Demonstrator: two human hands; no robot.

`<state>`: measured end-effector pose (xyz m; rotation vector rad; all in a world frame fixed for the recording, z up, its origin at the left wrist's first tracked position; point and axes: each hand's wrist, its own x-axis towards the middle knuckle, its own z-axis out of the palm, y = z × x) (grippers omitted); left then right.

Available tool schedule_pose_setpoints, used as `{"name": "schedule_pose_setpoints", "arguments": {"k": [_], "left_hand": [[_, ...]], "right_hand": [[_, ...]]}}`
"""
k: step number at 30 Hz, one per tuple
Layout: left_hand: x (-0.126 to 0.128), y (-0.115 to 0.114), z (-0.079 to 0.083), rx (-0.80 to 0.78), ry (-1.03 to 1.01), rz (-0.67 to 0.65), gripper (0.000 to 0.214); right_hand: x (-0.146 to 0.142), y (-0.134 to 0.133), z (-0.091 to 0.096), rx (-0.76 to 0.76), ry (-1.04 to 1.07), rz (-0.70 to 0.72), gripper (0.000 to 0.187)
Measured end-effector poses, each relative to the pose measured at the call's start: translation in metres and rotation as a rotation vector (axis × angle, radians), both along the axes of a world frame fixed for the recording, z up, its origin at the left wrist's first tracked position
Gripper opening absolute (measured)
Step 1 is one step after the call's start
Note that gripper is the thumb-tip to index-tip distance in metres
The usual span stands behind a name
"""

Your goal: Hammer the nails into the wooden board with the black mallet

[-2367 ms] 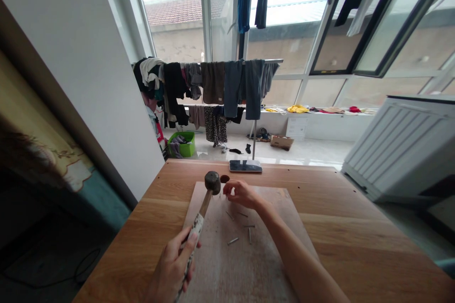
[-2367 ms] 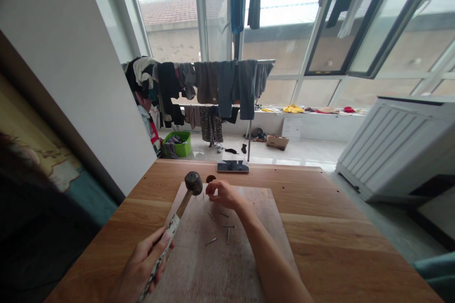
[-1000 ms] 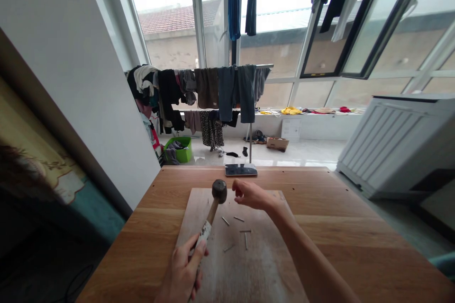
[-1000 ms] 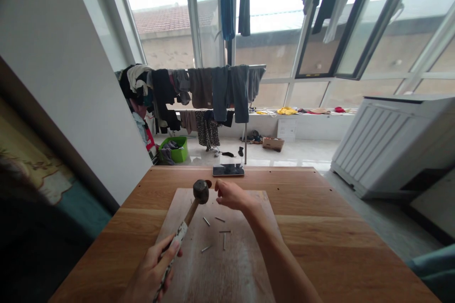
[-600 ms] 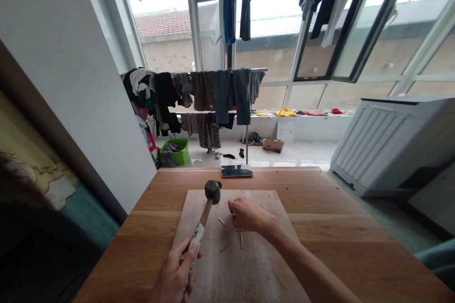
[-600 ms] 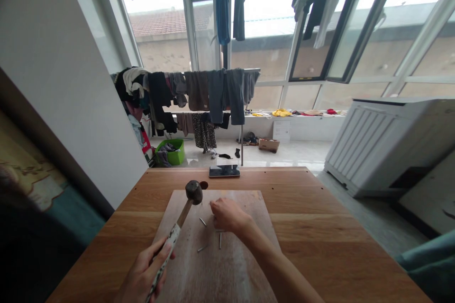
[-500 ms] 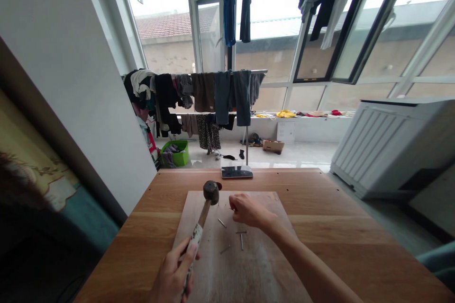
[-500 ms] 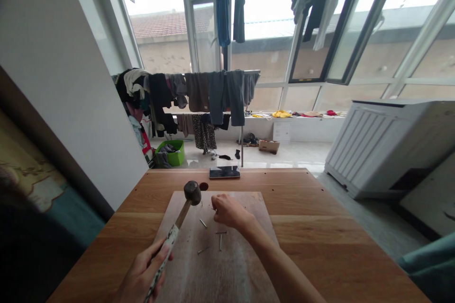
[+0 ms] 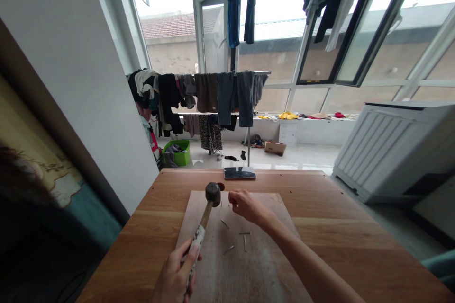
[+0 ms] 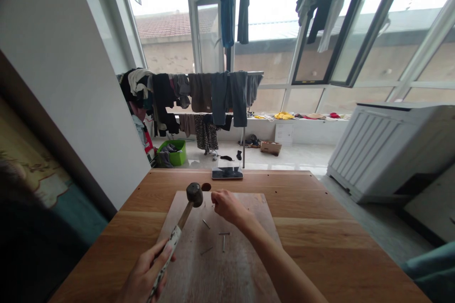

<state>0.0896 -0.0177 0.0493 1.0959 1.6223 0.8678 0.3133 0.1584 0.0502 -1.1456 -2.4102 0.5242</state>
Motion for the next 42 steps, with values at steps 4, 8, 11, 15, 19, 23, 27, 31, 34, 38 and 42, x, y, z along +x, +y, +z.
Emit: {"name": "schedule_pose_setpoints", "arguments": {"k": [4, 8, 11, 15, 19, 23, 27, 31, 34, 38, 42], "left_hand": [[0.0, 0.002, 0.0, -0.007, 0.009, -0.016, 0.083], [0.0, 0.003, 0.003, 0.004, 0.004, -0.038, 0.083], [-0.001, 0.004, 0.002, 0.02, -0.001, -0.05, 0.081], [-0.001, 0.003, -0.001, 0.024, -0.011, -0.06, 0.077], [0.004, 0.004, 0.0, 0.044, -0.018, -0.05, 0.074], [0.012, 0.005, 0.011, 0.082, -0.022, -0.043, 0.069], [0.02, 0.007, 0.02, 0.084, -0.033, -0.067, 0.069], [0.024, 0.01, 0.019, 0.071, -0.034, -0.111, 0.07], [0.027, 0.013, 0.012, 0.062, -0.029, -0.128, 0.071], [0.03, 0.016, 0.006, 0.048, -0.002, -0.142, 0.076], [0.03, 0.016, 0.003, 0.054, 0.032, -0.121, 0.076]], "right_hand": [[-0.007, -0.002, 0.001, 0.0, 0.013, -0.021, 0.034], [-0.011, -0.003, -0.007, -0.018, 0.067, -0.049, 0.042], [-0.01, -0.002, -0.017, -0.066, 0.186, -0.062, 0.042], [-0.009, -0.002, -0.028, -0.086, 0.298, -0.08, 0.046], [-0.009, -0.003, -0.037, -0.114, 0.387, -0.124, 0.046], [-0.008, -0.005, -0.042, -0.164, 0.438, -0.137, 0.045], [-0.008, -0.005, -0.044, -0.156, 0.454, -0.131, 0.044], [-0.009, -0.005, -0.043, -0.145, 0.446, -0.141, 0.043], [-0.009, -0.005, -0.042, -0.147, 0.433, -0.162, 0.041], [-0.007, -0.004, -0.042, -0.126, 0.439, -0.177, 0.043], [-0.006, -0.003, -0.045, -0.146, 0.46, -0.163, 0.047]]}}
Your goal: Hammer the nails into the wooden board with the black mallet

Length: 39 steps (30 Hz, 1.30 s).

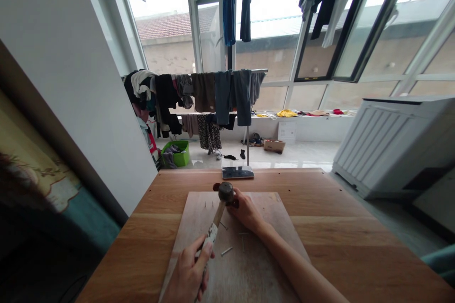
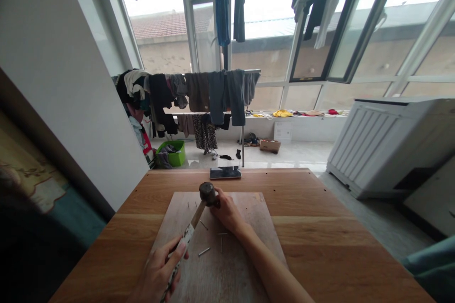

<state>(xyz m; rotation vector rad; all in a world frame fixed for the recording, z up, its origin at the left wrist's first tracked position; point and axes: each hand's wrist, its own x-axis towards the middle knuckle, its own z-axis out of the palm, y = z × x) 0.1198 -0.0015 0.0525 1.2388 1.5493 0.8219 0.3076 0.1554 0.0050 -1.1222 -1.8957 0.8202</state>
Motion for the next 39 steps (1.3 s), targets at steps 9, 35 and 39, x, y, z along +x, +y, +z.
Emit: {"name": "schedule_pose_setpoints", "arguments": {"k": [9, 35, 39], "left_hand": [[-0.008, -0.003, -0.005, 0.014, -0.035, 0.032, 0.075], [-0.029, -0.009, 0.008, -0.061, -0.116, 0.145, 0.084], [-0.031, -0.009, 0.002, -0.059, -0.103, 0.159, 0.086]], "right_hand": [[0.018, 0.001, 0.017, -0.019, -0.096, -0.01, 0.023], [-0.014, -0.05, 0.058, 0.701, -0.946, 0.6, 0.011], [0.006, -0.028, 0.051, 0.41, -0.692, 0.509, 0.018]]}}
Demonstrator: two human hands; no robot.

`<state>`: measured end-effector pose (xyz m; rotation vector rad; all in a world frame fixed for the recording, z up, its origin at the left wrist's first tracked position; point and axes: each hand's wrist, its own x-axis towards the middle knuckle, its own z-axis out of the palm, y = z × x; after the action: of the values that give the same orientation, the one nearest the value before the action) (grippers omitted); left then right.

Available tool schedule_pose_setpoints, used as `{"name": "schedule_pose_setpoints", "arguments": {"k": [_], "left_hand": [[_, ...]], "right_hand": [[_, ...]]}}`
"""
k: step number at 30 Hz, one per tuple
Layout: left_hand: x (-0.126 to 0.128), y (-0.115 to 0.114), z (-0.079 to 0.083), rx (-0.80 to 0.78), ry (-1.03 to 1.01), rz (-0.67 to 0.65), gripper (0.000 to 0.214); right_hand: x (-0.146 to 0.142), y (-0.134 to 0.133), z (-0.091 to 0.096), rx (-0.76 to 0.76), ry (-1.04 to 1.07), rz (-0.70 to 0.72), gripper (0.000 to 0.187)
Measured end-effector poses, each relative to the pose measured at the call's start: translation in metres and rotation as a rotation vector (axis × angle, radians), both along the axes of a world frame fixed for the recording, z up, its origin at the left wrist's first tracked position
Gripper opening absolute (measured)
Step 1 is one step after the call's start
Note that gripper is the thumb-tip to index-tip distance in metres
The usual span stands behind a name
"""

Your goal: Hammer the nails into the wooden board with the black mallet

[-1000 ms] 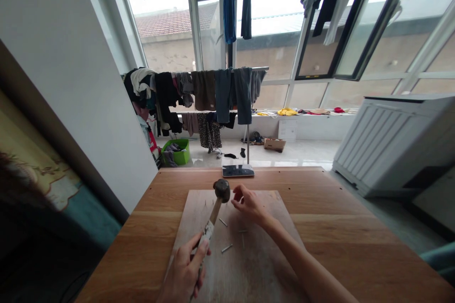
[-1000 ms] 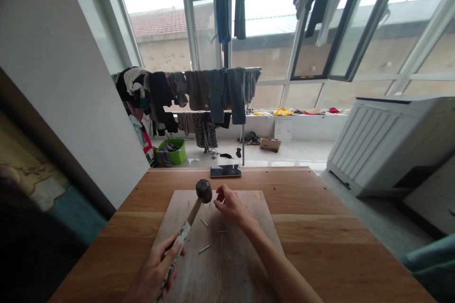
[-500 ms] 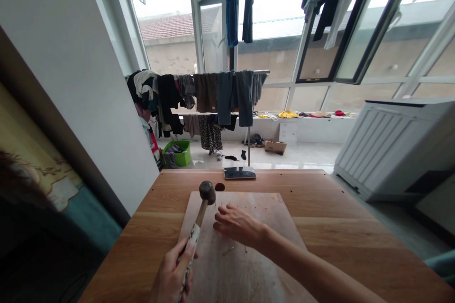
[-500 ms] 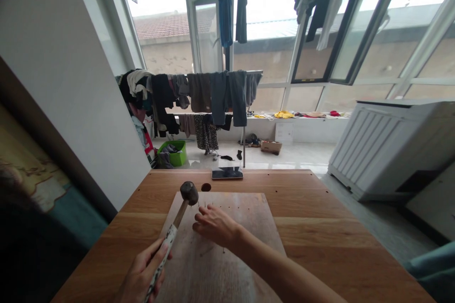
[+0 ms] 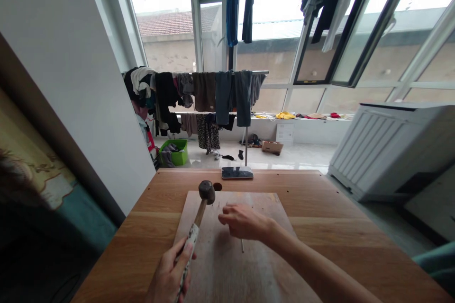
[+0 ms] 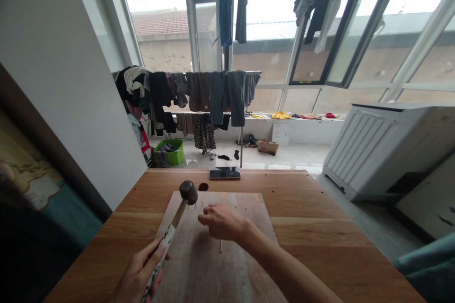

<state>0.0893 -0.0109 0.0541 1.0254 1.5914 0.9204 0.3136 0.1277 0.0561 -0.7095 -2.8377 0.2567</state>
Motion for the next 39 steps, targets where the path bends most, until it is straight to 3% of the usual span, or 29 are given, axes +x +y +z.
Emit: {"name": "schedule_pose_setpoints", "arguments": {"k": [3, 6, 12, 18, 25, 32, 39], "left_hand": [[-0.001, -0.001, -0.006, 0.024, 0.004, 0.007, 0.084], [0.0, -0.003, -0.008, 0.053, -0.007, 0.029, 0.079], [0.003, -0.005, -0.006, 0.06, -0.011, 0.061, 0.079], [0.011, -0.003, -0.001, 0.07, 0.007, 0.034, 0.08], [0.037, 0.005, 0.008, 0.029, 0.015, -0.124, 0.079], [0.048, 0.007, -0.002, 0.002, 0.008, -0.173, 0.076], [0.048, 0.011, -0.004, -0.019, 0.047, -0.201, 0.084]], "right_hand": [[0.02, 0.023, -0.012, -0.269, 0.429, -0.319, 0.02], [0.029, 0.035, -0.03, -0.336, 0.621, -0.499, 0.015], [0.024, 0.03, -0.053, -0.354, 0.657, -0.502, 0.011], [0.022, 0.026, -0.052, -0.37, 0.66, -0.487, 0.028], [0.021, 0.029, -0.058, -0.401, 0.688, -0.495, 0.045], [0.024, 0.028, -0.056, -0.405, 0.693, -0.481, 0.062], [0.023, 0.03, -0.056, -0.425, 0.694, -0.511, 0.062]]}}
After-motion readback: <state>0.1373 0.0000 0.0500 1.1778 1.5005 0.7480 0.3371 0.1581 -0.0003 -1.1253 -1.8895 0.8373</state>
